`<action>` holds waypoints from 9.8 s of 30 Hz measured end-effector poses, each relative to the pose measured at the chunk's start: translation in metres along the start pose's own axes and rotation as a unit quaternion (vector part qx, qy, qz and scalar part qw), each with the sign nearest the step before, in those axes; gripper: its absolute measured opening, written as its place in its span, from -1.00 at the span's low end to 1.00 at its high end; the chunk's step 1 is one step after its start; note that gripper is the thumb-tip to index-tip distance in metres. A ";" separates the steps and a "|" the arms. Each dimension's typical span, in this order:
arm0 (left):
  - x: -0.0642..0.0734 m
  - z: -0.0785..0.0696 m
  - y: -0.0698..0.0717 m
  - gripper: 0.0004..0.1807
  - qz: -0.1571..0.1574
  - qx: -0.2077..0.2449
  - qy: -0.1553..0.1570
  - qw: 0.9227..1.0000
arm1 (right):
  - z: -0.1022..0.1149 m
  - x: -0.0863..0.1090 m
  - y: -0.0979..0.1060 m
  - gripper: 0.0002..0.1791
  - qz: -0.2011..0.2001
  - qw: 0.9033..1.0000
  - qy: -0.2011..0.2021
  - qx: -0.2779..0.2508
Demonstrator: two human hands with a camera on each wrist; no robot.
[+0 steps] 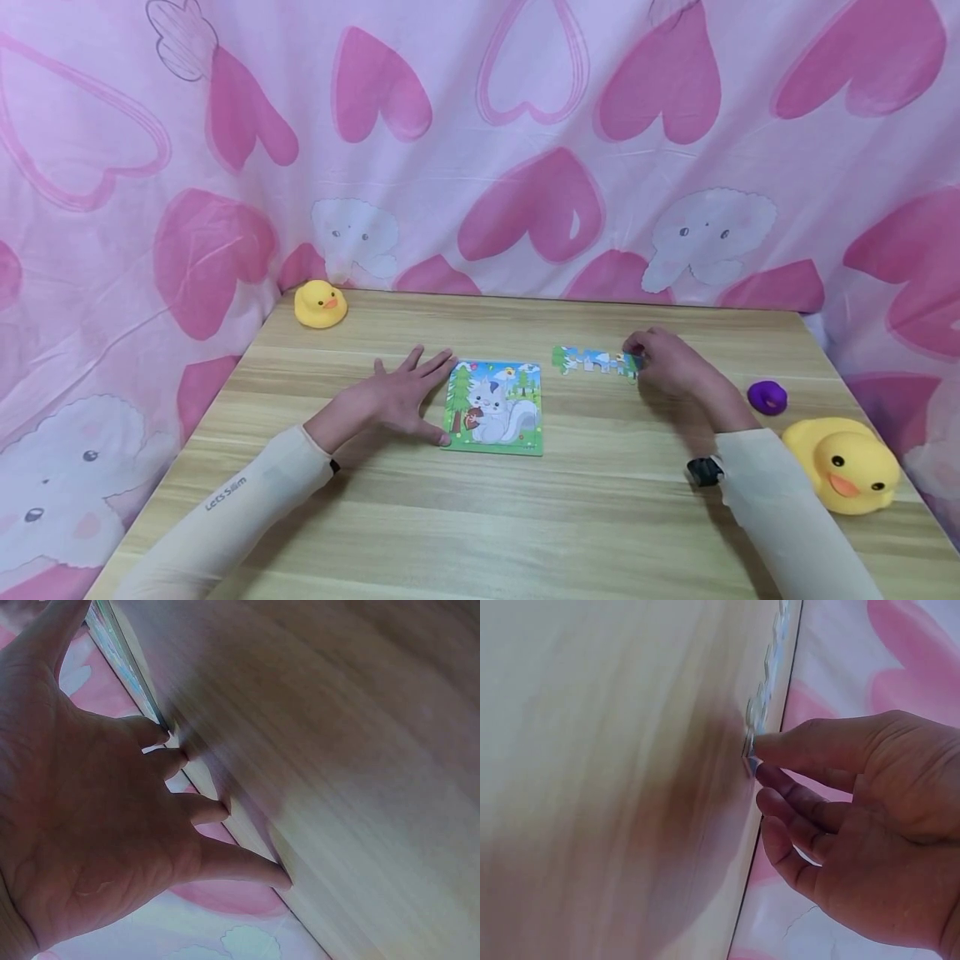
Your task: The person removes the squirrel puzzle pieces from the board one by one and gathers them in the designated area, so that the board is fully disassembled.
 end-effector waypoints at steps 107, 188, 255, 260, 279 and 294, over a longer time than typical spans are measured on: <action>0.000 0.001 0.003 0.42 0.004 -0.002 -0.012 1.000 | 0.207 -0.015 -0.108 -0.52 0.060 0.988 0.126 -0.068; -0.001 0.002 0.002 0.44 0.009 0.006 -0.006 1.000 | 0.077 0.010 -0.047 -0.53 -0.007 0.998 0.038 -0.059; -0.003 0.002 0.000 0.45 0.012 0.003 -0.005 1.000 | 0.168 0.016 -0.096 -0.21 0.027 0.992 0.053 -0.108; -0.003 0.002 0.001 0.45 0.012 0.004 -0.004 1.000 | 0.168 0.015 -0.095 -0.25 0.020 0.992 0.052 -0.112; -0.003 0.003 0.000 0.45 0.014 0.003 -0.002 1.000 | 0.165 0.004 -0.096 -0.34 0.019 0.992 0.066 -0.110; -0.003 0.002 0.001 0.46 0.010 0.013 -0.002 1.000 | 0.145 0.010 -0.078 -0.32 -0.014 0.987 0.045 -0.150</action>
Point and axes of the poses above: each hand's wrist, its own x-axis away from the middle knuckle, its own y-axis out of the back of the hand, z = x × y, the point moved 3 cm from there along -x, towards the middle knuckle, and after that the axes turned 14 degrees about -z, right-handed, at the moved point
